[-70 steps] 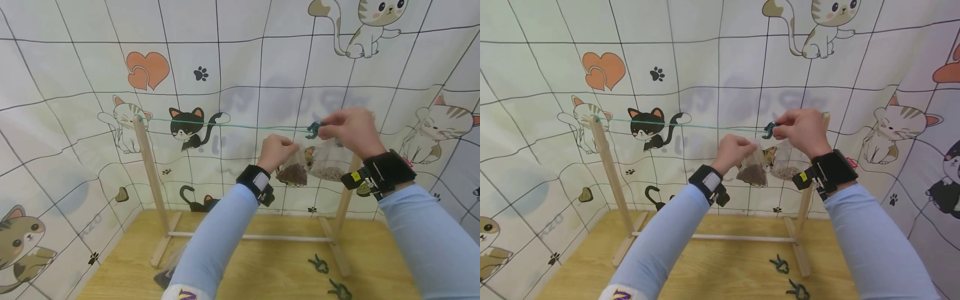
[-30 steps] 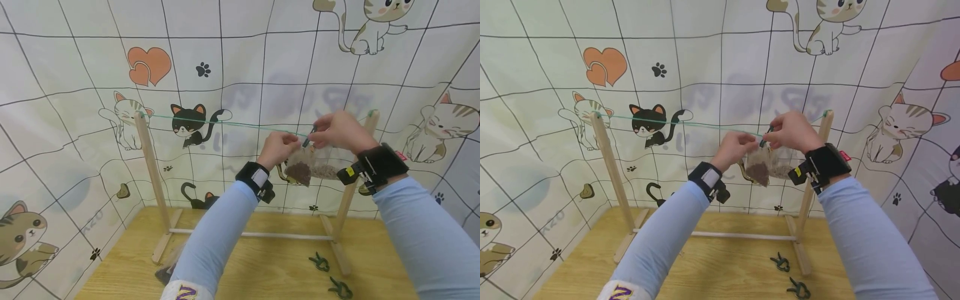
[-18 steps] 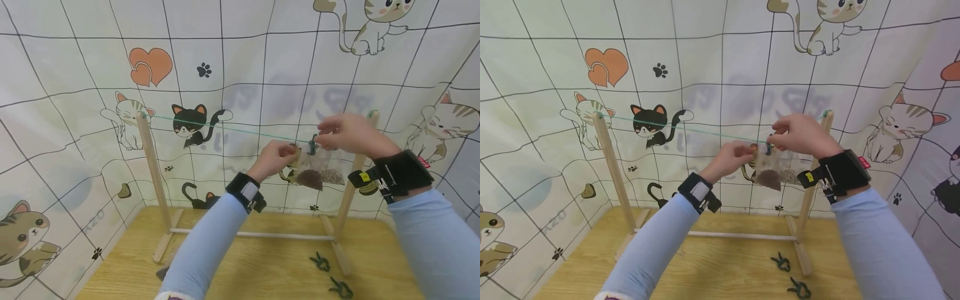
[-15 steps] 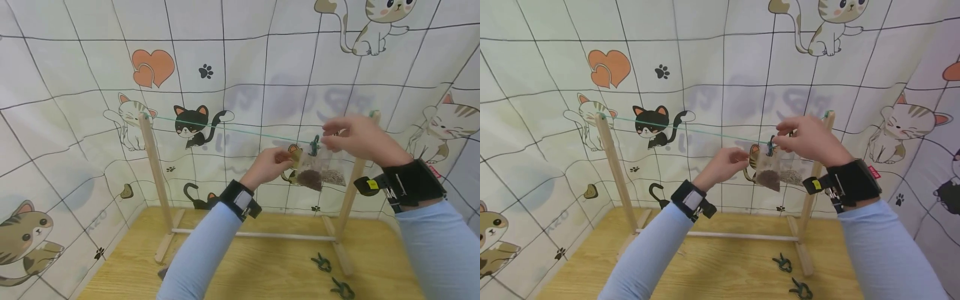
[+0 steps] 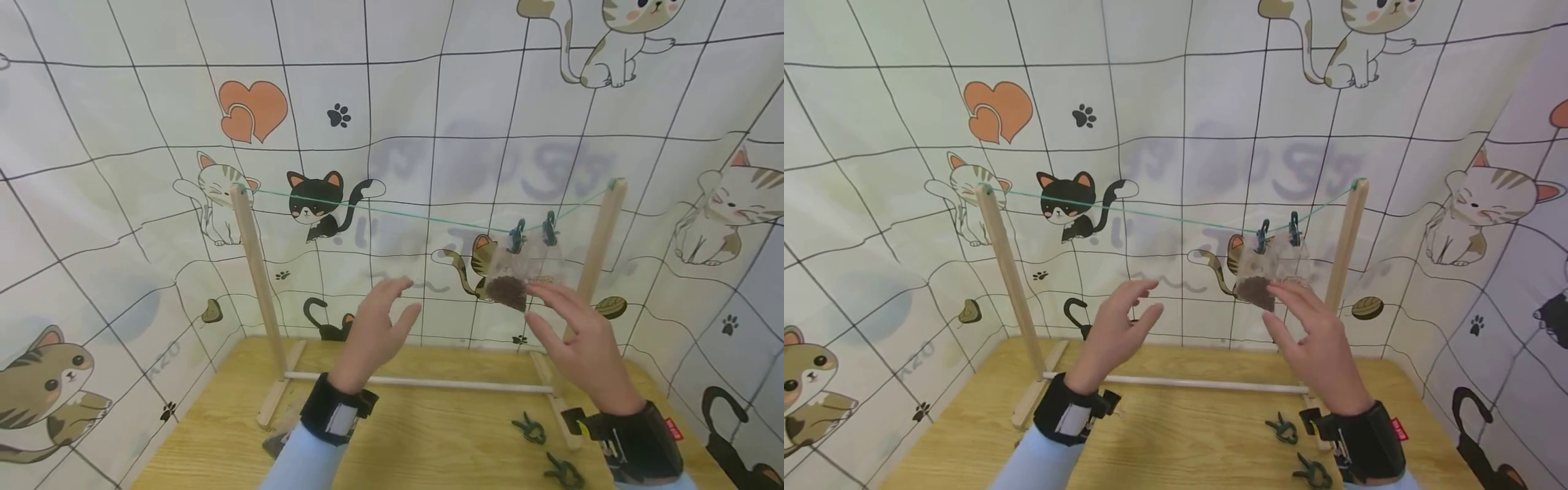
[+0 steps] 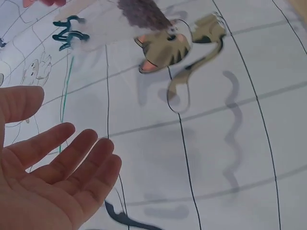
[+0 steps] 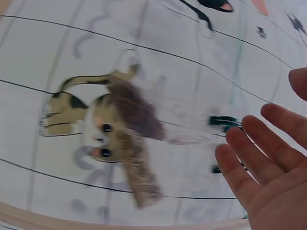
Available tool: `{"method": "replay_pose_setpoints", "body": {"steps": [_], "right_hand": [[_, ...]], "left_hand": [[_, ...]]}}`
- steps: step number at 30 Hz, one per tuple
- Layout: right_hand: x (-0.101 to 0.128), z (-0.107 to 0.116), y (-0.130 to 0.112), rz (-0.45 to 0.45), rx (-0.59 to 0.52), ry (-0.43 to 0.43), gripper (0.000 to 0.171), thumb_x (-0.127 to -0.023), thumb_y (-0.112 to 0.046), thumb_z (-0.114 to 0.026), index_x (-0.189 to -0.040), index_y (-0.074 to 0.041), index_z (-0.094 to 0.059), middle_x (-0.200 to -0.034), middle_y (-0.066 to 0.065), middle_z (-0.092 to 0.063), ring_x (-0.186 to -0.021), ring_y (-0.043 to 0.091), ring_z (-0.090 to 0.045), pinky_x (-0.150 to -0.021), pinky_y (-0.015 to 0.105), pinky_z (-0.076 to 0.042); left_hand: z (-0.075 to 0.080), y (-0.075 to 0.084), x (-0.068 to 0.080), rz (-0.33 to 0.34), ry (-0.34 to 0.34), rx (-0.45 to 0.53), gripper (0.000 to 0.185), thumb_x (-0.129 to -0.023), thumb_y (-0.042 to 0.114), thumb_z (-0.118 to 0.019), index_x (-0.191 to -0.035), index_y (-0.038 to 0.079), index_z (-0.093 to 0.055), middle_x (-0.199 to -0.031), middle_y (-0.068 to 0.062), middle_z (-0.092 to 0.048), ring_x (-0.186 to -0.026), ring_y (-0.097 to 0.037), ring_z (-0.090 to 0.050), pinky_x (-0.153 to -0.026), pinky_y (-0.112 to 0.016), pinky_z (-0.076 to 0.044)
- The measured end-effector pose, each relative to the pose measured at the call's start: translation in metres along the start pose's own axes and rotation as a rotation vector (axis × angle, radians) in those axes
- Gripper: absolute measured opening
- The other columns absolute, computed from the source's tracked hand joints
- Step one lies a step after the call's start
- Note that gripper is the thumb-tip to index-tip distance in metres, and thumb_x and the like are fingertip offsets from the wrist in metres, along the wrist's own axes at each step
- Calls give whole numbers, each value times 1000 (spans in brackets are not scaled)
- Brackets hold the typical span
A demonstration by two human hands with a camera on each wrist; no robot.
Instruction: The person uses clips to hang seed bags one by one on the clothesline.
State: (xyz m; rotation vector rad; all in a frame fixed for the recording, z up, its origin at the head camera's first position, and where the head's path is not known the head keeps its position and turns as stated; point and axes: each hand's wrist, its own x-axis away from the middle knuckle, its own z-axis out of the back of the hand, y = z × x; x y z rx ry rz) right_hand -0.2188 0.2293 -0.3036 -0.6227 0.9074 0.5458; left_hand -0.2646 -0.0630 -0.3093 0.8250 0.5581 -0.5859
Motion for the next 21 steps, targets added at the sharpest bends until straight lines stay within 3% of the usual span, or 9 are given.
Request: {"method": "replay_pose_setpoints", "body": {"steps": [7, 15, 18, 21], "right_hand": [[54, -33, 9, -72, 65, -26, 54, -83, -6, -74, -134, -8, -58, -137, 10, -55, -121, 30, -52, -94, 3, -30], [99, -64, 16, -102, 75, -50, 58, -81, -8, -76, -136, -6, -56, -142, 12, -50, -126, 36, -48, -104, 4, -20], [111, -70, 16, -157, 86, -79, 58, -82, -12, -77, -136, -7, -56, -143, 11, -49, -127, 36, -47, -104, 12, -28], [121, -75, 17, -201, 74, -90, 57, -83, -15, -77, -136, -6, -56, -142, 11, -50, -126, 37, -47, -101, 11, -29]], "left_hand": [[0, -15, 48, -18, 85, -152, 46, -95, 22, -63, -136, 3, -53, -136, -16, -52, -128, -30, -48, -103, -46, -44], [-15, -38, 86, -44, 150, -261, 52, -94, 25, -66, -137, 1, -51, -139, -19, -49, -126, -34, -50, -99, -50, -46], [-24, -48, 98, -36, 151, -298, 53, -93, 25, -67, -138, 2, -50, -140, -21, -49, -126, -38, -50, -97, -53, -45], [-33, -55, 108, -47, 149, -335, 56, -90, 24, -70, -137, 1, -51, -138, -23, -50, -125, -40, -50, -97, -55, -45]]}}
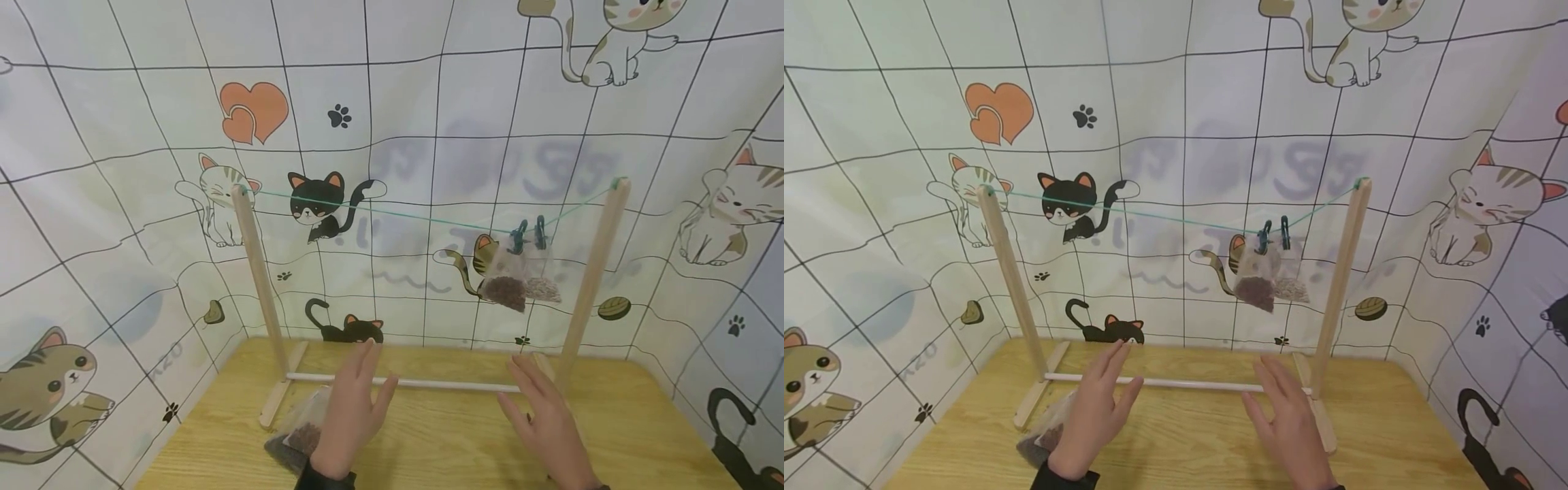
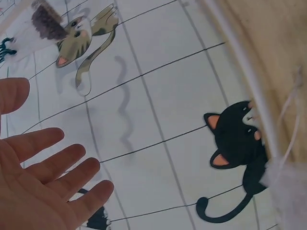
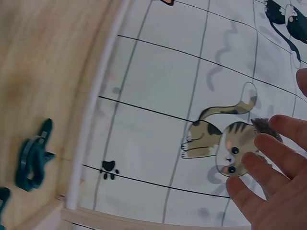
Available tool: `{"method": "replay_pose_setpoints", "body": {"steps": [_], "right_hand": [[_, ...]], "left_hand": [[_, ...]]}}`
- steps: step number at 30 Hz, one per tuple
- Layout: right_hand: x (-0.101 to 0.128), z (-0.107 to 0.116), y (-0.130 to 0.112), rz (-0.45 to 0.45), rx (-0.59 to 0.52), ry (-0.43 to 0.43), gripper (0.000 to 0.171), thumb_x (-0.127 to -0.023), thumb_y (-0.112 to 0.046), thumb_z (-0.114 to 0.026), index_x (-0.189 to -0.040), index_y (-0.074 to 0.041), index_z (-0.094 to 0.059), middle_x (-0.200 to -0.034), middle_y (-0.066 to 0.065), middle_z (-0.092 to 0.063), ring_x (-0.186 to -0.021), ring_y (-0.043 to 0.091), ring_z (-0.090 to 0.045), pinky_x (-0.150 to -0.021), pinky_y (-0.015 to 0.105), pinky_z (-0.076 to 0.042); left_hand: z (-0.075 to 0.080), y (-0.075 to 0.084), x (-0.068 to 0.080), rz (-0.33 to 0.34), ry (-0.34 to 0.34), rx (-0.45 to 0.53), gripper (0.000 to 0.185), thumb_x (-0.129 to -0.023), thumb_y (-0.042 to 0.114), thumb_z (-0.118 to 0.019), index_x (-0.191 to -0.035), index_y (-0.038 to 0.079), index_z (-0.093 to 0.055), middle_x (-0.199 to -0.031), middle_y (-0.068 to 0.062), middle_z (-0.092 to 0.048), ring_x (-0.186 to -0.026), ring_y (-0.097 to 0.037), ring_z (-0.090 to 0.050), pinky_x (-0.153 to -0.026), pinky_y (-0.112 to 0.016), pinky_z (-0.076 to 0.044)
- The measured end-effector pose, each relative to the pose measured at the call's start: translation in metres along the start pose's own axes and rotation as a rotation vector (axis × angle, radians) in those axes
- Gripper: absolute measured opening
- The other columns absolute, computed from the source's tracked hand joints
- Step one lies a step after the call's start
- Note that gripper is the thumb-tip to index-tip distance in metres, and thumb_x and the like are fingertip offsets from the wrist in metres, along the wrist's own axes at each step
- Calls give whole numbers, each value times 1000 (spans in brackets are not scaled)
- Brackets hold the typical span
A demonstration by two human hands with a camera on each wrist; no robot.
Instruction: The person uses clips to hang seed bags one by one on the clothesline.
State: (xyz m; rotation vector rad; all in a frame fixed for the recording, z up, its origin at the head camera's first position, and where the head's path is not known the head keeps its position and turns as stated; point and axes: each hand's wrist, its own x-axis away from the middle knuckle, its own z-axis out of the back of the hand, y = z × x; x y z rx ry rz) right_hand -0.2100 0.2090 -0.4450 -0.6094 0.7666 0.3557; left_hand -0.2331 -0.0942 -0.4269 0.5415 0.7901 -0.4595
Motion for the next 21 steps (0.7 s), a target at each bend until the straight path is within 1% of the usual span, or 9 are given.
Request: {"method": "replay_pose_setpoints", "body": {"steps": [2, 4, 6, 7, 9, 11, 13, 18, 21], "right_hand": [[6, -5, 1, 6, -10, 2, 57, -82, -13, -77, -134, -3, -56, -140, 15, -50, -125, 39, -47, -104, 11, -27], [12, -10, 2, 16, -12, 2, 57, -81, -11, -77, -133, 1, -56, -139, 18, -50, -124, 40, -47, -103, 2, -17], [18, -14, 4, 18, 2, -5, 58, -81, -11, -77, -133, 2, -55, -138, 20, -50, -123, 41, -46, -103, 1, -14], [21, -15, 4, 15, 10, -11, 59, -81, -12, -77, -134, 2, -55, -139, 20, -50, -123, 41, -46, -107, 7, -20], [25, -17, 6, -8, 29, -30, 60, -83, -15, -76, -136, 0, -53, -140, 18, -49, -124, 39, -46, -103, 17, -38], [28, -19, 8, -25, 37, -43, 60, -83, -15, -76, -137, -1, -53, -141, 18, -48, -125, 39, -46, -93, 35, -51], [29, -21, 9, -40, 36, -58, 59, -84, -15, -75, -136, 0, -53, -141, 19, -47, -125, 40, -45, -76, 48, -55], [31, -22, 9, -116, 6, -114, 55, -89, -20, -71, -136, 0, -53, -143, 19, -45, -126, 41, -44, -60, 35, -57], [32, -23, 11, -139, -8, -122, 53, -89, -20, -71, -135, 0, -54, -142, 19, -45, -125, 41, -45, -58, 32, -57]], "left_hand": [[-6, -1, 7, -10, -5, -14, 57, -89, 24, -71, -136, -1, -51, -138, -24, -50, -124, -41, -51, -96, -55, -46], [-10, -1, 14, -9, -19, -20, 58, -89, 25, -71, -136, -1, -51, -137, -24, -50, -122, -41, -52, -94, -55, -47], [-14, 0, 21, 5, -39, -29, 57, -90, 28, -69, -136, -1, -52, -136, -24, -51, -120, -41, -53, -92, -55, -48], [-16, 0, 23, 14, -49, -31, 57, -91, 30, -68, -136, 0, -52, -136, -24, -51, -119, -41, -54, -92, -55, -48], [-19, 1, 26, 35, -69, -28, 56, -92, 31, -67, -137, 1, -52, -135, -23, -52, -118, -40, -55, -91, -55, -48], [-22, 1, 29, 48, -86, -20, 56, -92, 31, -67, -137, 1, -52, -136, -23, -52, -119, -39, -54, -91, -56, -48], [-24, 1, 30, 54, -99, -7, 56, -91, 30, -68, -136, 1, -53, -136, -23, -52, -120, -39, -54, -91, -57, -47], [-26, 0, 33, 51, -115, -5, 55, -91, 30, -69, -135, 1, -54, -135, -22, -52, -119, -39, -54, -92, -58, -46], [-28, 1, 34, 48, -127, -14, 53, -92, 31, -67, -135, 2, -54, -135, -22, -53, -120, -39, -53, -93, -58, -45]]}}
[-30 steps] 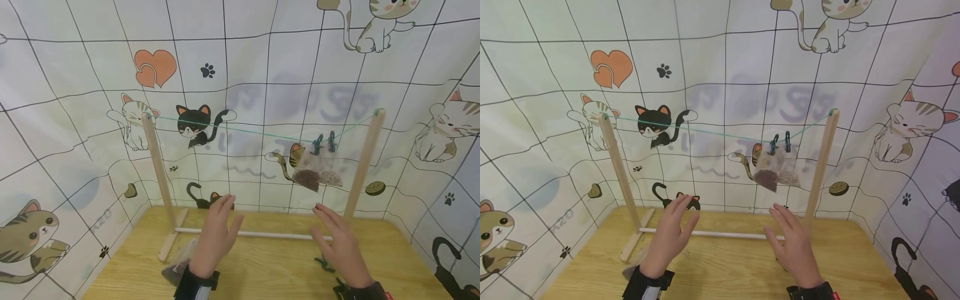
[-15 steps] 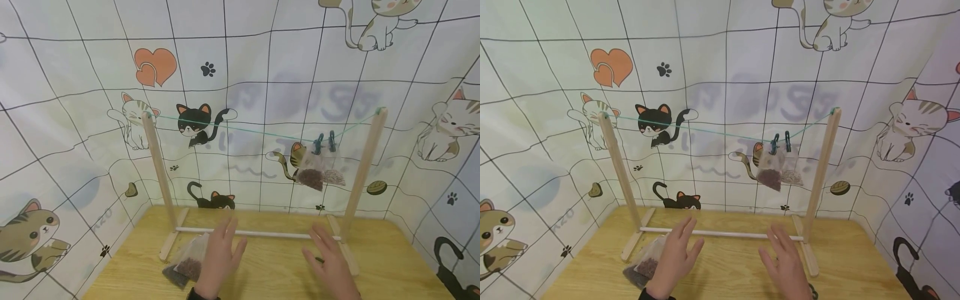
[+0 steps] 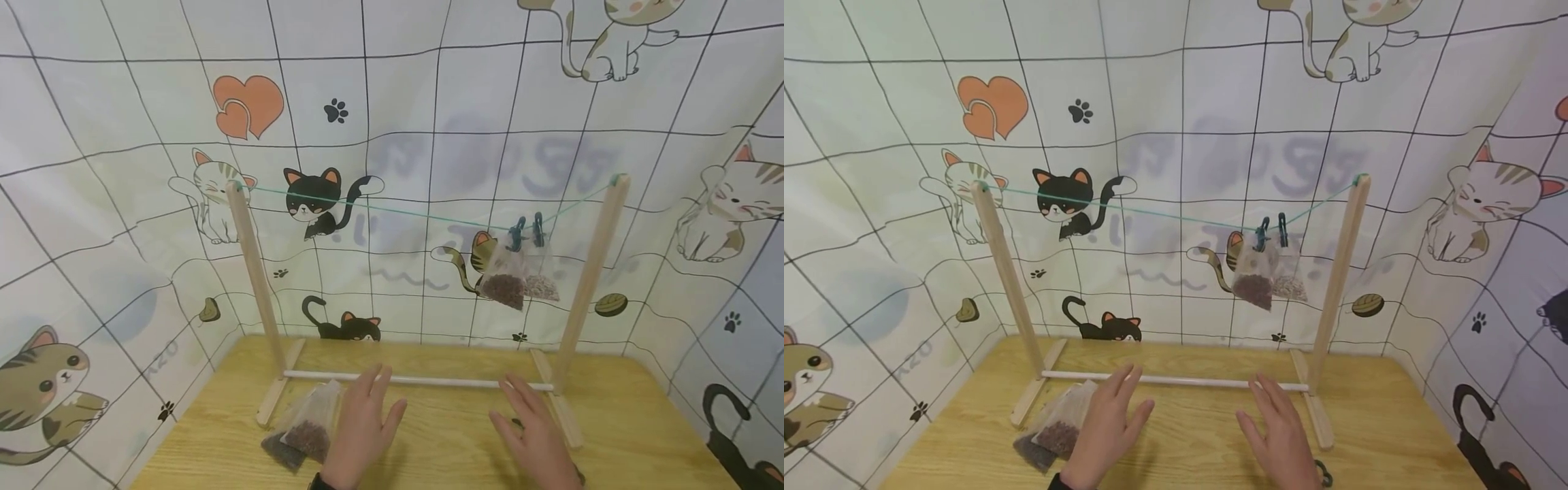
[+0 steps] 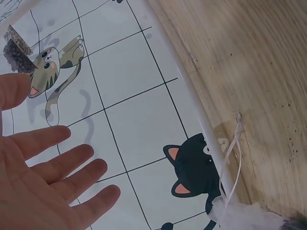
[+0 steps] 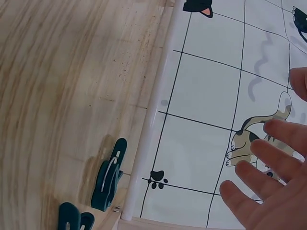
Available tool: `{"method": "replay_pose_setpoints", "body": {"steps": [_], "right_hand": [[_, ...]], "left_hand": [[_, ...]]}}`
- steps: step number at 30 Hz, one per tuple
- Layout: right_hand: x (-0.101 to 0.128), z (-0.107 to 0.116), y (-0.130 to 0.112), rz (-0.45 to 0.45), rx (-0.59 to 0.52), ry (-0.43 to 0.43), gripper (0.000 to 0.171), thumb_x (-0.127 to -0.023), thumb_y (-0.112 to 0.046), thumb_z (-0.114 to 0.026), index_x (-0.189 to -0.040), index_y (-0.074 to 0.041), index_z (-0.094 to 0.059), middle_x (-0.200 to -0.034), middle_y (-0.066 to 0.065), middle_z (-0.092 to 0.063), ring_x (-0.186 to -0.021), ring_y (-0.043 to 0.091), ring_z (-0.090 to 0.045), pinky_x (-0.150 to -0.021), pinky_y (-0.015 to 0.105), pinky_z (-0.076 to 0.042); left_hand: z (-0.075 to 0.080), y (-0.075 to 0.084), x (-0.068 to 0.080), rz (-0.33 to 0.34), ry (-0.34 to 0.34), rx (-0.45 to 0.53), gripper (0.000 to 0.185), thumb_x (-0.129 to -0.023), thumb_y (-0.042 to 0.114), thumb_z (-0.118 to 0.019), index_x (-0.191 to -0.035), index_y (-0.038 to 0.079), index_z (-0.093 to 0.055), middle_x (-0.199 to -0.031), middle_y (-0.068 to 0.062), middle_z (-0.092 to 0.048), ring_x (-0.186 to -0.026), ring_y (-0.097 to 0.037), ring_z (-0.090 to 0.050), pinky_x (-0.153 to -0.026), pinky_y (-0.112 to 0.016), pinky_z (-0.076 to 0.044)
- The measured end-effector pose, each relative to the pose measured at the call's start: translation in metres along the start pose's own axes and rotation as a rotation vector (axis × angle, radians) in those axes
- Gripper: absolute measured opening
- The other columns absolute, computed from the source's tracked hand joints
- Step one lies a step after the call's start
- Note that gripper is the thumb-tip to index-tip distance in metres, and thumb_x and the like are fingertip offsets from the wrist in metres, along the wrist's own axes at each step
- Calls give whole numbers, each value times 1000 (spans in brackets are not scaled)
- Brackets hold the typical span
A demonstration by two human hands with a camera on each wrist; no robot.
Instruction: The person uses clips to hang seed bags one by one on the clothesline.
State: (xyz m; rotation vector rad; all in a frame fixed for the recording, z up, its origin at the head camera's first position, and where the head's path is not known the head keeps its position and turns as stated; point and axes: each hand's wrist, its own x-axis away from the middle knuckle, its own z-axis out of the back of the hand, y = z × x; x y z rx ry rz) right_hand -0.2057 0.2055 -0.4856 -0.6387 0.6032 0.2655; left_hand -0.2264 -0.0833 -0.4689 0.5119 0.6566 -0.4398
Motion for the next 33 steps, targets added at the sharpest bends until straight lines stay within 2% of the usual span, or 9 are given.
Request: {"method": "replay_pose_setpoints", "body": {"steps": [3, 7, 10, 14, 19, 25, 28, 33], "right_hand": [[0, -1, 3, -4, 3, 8, 50, -88, -19, -72, -132, -1, -56, -141, 18, -47, -124, 39, -47, -59, 34, -57], [1, -1, 8, -33, 22, 2, 48, -88, -20, -72, -130, -2, -58, -140, 17, -49, -122, 40, -49, -75, 49, -55], [2, 2, 14, -46, 52, 11, 45, -86, -16, -73, -126, 1, -61, -135, 21, -54, -116, 45, -53, -80, 60, -50], [1, 9, 22, -69, 105, -10, 41, -83, -10, -73, -120, 6, -64, -124, 26, -59, -107, 47, -58, -81, 59, -50], [1, 18, 30, -168, 186, -164, 42, -85, -13, -70, -121, 8, -62, -124, 32, -56, -110, 53, -54, -89, 63, -45], [3, 18, 40, -294, 240, -368, 47, -86, -16, -67, -126, 7, -58, -133, 40, -44, -115, 61, -44, -89, 71, -40], [5, 15, 43, -315, 243, -418, 48, -85, -16, -65, -128, 6, -57, -132, 40, -45, -113, 61, -46, -87, 71, -41], [7, 11, 44, -307, 257, -451, 47, -84, -17, -63, -125, 6, -60, -122, 38, -53, -103, 57, -53, -78, 66, -47]], "left_hand": [[-1, 2, 0, -5, -17, -3, 53, -92, 30, -66, -135, 2, -53, -135, -22, -53, -121, -39, -52, -95, -57, -44], [-2, 7, 1, -13, -56, -15, 54, -93, 32, -65, -136, 3, -53, -134, -20, -53, -121, -38, -52, -95, -56, -44], [-4, 13, 3, -50, -70, -32, 53, -92, 32, -65, -135, 3, -54, -132, -19, -55, -120, -35, -53, -94, -54, -45], [-10, 20, 4, -130, -55, -53, 49, -90, 31, -67, -129, 2, -58, -128, -17, -58, -115, -32, -56, -92, -51, -47], [-16, 32, 8, -189, -95, -71, 46, -89, 29, -67, -127, 5, -59, -125, -12, -59, -112, -27, -58, -89, -49, -48], [-24, 44, 13, -222, -182, -96, 47, -84, 23, -69, -128, 7, -60, -123, -10, -61, -113, -24, -58, -88, -50, -49], [-29, 49, 16, -242, -234, -123, 48, -83, 24, -70, -128, 9, -60, -123, -8, -62, -113, -22, -58, -88, -49, -50], [-34, 55, 21, -275, -302, -161, 52, -81, 27, -71, -130, 12, -59, -124, -6, -61, -115, -21, -57, -89, -48, -50]]}}
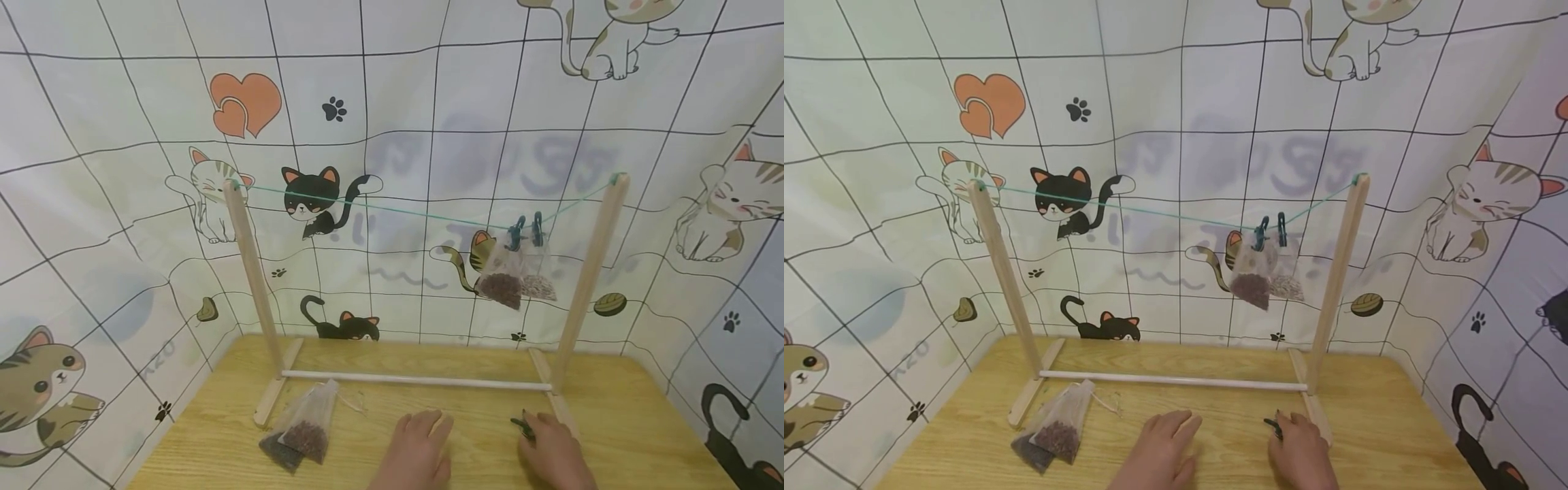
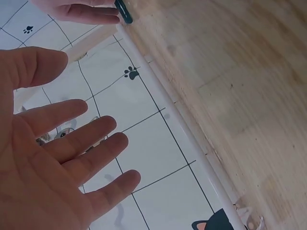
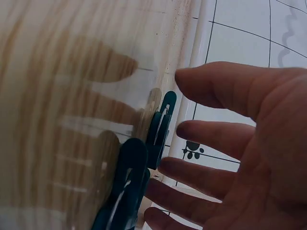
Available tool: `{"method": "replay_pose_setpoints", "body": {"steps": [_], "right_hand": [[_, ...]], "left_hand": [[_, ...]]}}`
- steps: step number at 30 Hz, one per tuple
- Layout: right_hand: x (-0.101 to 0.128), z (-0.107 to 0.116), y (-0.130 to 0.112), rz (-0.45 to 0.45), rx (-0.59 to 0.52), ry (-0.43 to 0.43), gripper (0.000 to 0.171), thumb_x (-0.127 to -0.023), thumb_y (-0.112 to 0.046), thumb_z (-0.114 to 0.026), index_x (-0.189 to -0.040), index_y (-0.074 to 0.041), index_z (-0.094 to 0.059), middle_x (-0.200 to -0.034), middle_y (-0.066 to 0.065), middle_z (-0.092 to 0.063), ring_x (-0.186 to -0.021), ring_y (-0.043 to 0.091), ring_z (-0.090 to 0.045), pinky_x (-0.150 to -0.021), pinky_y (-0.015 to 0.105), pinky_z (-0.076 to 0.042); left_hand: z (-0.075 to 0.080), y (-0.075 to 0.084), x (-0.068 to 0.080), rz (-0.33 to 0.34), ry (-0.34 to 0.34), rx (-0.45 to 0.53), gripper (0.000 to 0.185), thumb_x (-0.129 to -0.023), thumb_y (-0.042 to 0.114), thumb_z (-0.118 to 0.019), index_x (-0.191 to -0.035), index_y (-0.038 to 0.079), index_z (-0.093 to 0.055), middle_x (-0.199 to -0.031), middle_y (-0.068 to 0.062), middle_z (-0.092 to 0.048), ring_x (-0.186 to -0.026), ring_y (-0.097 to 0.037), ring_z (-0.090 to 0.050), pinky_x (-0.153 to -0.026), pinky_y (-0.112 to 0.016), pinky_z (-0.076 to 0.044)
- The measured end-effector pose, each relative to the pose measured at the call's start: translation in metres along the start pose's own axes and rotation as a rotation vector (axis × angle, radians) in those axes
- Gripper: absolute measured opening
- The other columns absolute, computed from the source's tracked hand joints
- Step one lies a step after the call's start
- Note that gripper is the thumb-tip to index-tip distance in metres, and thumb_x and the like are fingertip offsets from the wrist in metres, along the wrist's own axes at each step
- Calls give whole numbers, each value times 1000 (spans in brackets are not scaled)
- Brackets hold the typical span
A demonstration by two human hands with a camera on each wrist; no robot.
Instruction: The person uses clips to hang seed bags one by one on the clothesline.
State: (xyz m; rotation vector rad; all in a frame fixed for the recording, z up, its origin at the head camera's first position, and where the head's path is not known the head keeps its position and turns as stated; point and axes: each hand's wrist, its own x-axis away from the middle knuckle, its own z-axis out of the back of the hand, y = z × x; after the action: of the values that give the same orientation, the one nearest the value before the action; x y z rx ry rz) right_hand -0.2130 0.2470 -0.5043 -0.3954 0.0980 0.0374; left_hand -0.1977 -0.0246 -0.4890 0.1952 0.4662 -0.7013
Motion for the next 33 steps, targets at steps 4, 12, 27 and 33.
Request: {"method": "replay_pose_setpoints", "body": {"steps": [4, 12, 27, 33], "right_hand": [[-1, -1, 0, -4, 23, -11, 43, -81, -17, -66, -118, 5, -65, -115, 33, -58, -98, 52, -56, -74, 63, -48], [-2, -3, 1, -40, -34, -62, 13, -77, -8, -74, -87, -6, -66, -86, 8, -55, -75, 24, -50, -60, 40, -45], [-1, 4, -39, -29, -484, 40, 16, -84, -13, -75, -97, -11, -67, -103, 4, -65, -78, 9, -61, -66, 24, -51], [4, 18, -72, -12, -753, -12, 26, -88, -26, -72, -109, -12, -67, -110, 6, -66, -84, 14, -66, -73, 29, -53]], "left_hand": [[-3, 5, 1, -15, -7, -8, 55, -79, 28, -73, -130, 13, -59, -124, -6, -61, -115, -21, -57, -88, -49, -51], [-12, 6, 1, -65, 15, -90, 51, -79, 34, -72, -126, 16, -61, -119, -3, -63, -110, -18, -59, -84, -42, -52], [8, -6, -2, 15, 19, 123, 43, -83, 22, -72, -122, 7, -64, -115, -7, -64, -107, -21, -60, -88, -40, -51], [25, -6, -11, 113, -77, 287, 37, -92, 34, -64, -120, 10, -66, -110, -2, -67, -102, -18, -63, -85, -36, -53]]}}
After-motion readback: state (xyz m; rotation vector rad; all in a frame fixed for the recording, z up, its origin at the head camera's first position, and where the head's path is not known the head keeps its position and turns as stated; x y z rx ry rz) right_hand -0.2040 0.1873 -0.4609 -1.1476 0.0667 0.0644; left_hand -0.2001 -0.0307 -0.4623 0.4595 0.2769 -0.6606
